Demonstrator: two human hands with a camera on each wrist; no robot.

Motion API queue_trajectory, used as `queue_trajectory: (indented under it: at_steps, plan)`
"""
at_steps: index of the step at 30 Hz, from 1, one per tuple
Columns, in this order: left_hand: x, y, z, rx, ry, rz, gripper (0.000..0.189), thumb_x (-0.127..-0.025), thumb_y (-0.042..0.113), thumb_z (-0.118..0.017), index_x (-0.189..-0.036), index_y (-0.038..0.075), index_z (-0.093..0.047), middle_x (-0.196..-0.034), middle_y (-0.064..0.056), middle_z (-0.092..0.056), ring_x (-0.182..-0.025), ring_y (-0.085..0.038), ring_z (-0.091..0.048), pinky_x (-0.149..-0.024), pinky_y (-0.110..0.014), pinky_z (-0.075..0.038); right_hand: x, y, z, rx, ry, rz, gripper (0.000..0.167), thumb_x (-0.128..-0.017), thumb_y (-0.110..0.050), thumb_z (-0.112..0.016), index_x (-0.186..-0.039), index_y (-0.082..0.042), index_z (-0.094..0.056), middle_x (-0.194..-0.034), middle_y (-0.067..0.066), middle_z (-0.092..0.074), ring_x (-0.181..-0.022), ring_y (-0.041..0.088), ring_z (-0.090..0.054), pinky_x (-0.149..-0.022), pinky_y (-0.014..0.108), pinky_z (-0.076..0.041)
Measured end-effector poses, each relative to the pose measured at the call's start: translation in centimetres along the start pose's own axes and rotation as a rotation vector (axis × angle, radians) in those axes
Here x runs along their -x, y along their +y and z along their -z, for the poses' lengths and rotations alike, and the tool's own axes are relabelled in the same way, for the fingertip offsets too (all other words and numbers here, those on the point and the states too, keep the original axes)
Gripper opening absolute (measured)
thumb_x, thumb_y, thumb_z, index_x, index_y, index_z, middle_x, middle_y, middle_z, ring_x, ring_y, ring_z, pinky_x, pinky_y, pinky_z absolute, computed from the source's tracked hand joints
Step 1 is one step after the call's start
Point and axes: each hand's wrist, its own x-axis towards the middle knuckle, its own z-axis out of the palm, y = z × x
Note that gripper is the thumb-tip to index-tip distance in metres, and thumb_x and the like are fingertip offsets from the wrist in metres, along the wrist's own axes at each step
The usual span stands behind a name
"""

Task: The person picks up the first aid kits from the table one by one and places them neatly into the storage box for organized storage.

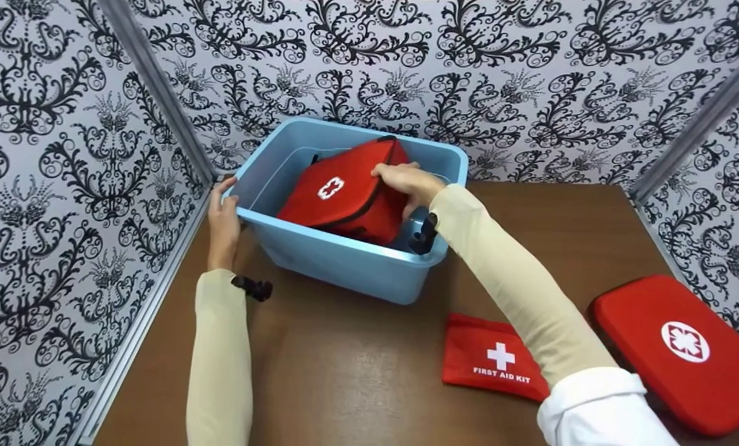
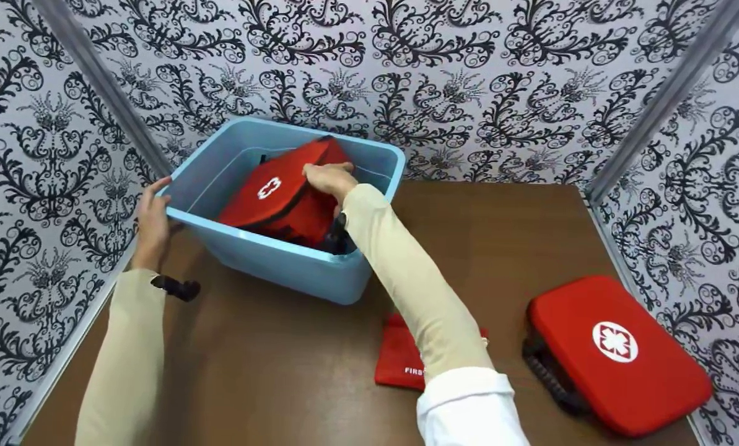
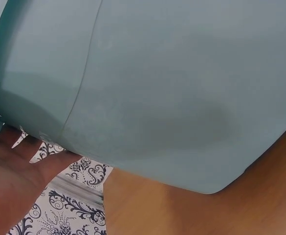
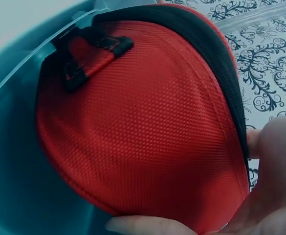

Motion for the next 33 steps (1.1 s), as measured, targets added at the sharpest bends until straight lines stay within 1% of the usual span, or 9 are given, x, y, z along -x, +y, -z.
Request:
queue_trajectory:
  at_steps: [10, 14, 17, 19, 21, 23, 25, 26, 33]
  plan:
    - [0.3, -0.3, 0.0, 0.025, 0.013, 0.034, 0.05, -0.107, 0.01, -0.034, -0.155, 0.009, -0.047, -0.169, -0.006, -0.035, -0.142, -0.024, -0.036, -0.12, -0.038, -0.026, -1.1, 0.3, -1.8, 0.02, 0.013, -0.065, 0.095, -0.102, -0.043, -0.052, -0.162, -0.002, 0.009, -0.162, 0.018, -0.022, -0.142, 0.038, -0.043, -0.094, 0.056, -0.059]
    - [0.4, -0.3, 0.2, 0.012, 0.022, 0.025, 0.05, -0.107, 0.009, -0.034, -0.155, 0.008, -0.047, -0.168, -0.007, -0.036, -0.141, -0.023, -0.038, -0.12, -0.037, -0.027, -1.5, 0.3, -2.1, 0.049, -0.021, -0.046, 0.099, -0.103, -0.041, -0.049, -0.162, 0.0, 0.02, -0.171, 0.018, -0.005, -0.149, 0.038, -0.034, -0.1, 0.057, -0.056]
    - [0.4, -0.3, 0.1, 0.003, 0.021, 0.031, 0.049, -0.107, 0.01, -0.034, -0.155, 0.009, -0.047, -0.168, -0.007, -0.036, -0.109, -0.017, -0.051, -0.105, -0.03, -0.036, -1.9, 0.4, -2.1, 0.054, -0.036, -0.034, 0.099, -0.103, -0.04, -0.047, -0.162, 0.0, 0.022, -0.172, 0.016, 0.003, -0.151, 0.039, -0.03, -0.101, 0.06, -0.055]
    - [0.4, -0.2, 0.1, -0.007, 0.023, 0.034, 0.049, -0.108, 0.011, -0.035, -0.155, 0.01, -0.047, -0.168, -0.006, -0.037, -0.09, -0.013, -0.047, -0.093, -0.027, -0.037, -2.2, 0.4, -2.0, 0.053, -0.044, -0.037, 0.099, -0.103, -0.04, -0.047, -0.162, -0.001, 0.022, -0.173, 0.013, 0.007, -0.15, 0.043, -0.032, -0.1, 0.061, -0.054]
    - [0.3, -0.1, 0.0, -0.01, 0.022, 0.032, 0.049, -0.108, 0.011, -0.035, -0.155, 0.009, -0.047, -0.168, -0.007, -0.037, -0.095, -0.013, -0.051, -0.096, -0.027, -0.038, -2.4, 0.4, -2.0, 0.039, -0.045, -0.048, 0.098, -0.103, -0.04, -0.048, -0.163, -0.002, 0.019, -0.172, 0.013, 0.001, -0.148, 0.045, -0.036, -0.099, 0.062, -0.055]
    - [0.2, 0.0, 0.0, -0.009, 0.023, 0.026, 0.049, -0.107, 0.01, -0.034, -0.155, 0.008, -0.047, -0.168, -0.007, -0.036, -0.12, -0.017, -0.055, -0.108, -0.03, -0.039, -2.8, 0.3, -2.1, 0.044, -0.05, -0.052, 0.096, -0.103, -0.04, -0.049, -0.163, -0.003, 0.017, -0.172, 0.012, 0.003, -0.148, 0.046, -0.036, -0.098, 0.061, -0.055]
    - [0.1, 0.1, -0.1, 0.003, 0.026, 0.017, 0.049, -0.106, 0.009, -0.034, -0.154, 0.006, -0.047, -0.169, -0.008, -0.036, -0.146, -0.023, -0.037, -0.122, -0.037, -0.028, -3.0, 0.1, -2.2, 0.051, -0.043, -0.049, 0.092, -0.103, -0.04, -0.051, -0.164, -0.004, 0.008, -0.171, 0.011, -0.001, -0.148, 0.044, -0.036, -0.094, 0.059, -0.058]
    - [0.0, 0.1, -0.1, 0.007, 0.027, 0.015, 0.049, -0.106, 0.009, -0.034, -0.153, 0.005, -0.048, -0.169, -0.008, -0.035, -0.15, -0.024, -0.034, -0.124, -0.039, -0.026, -3.2, 0.0, -2.2, 0.052, -0.037, -0.047, 0.09, -0.103, -0.04, -0.052, -0.164, -0.004, 0.003, -0.169, 0.012, -0.004, -0.149, 0.042, -0.034, -0.093, 0.058, -0.059]
    - [-0.2, 0.2, -0.5, 0.02, 0.044, 0.027, 0.05, -0.104, 0.009, -0.035, -0.153, 0.007, -0.049, -0.169, -0.007, -0.035, -0.141, -0.022, -0.037, -0.117, -0.036, -0.029, -3.2, -1.1, -1.8, 0.081, -0.069, -0.05, 0.075, -0.103, -0.043, -0.058, -0.162, -0.01, -0.026, -0.166, 0.011, -0.022, -0.15, 0.036, -0.035, -0.088, 0.052, -0.062]
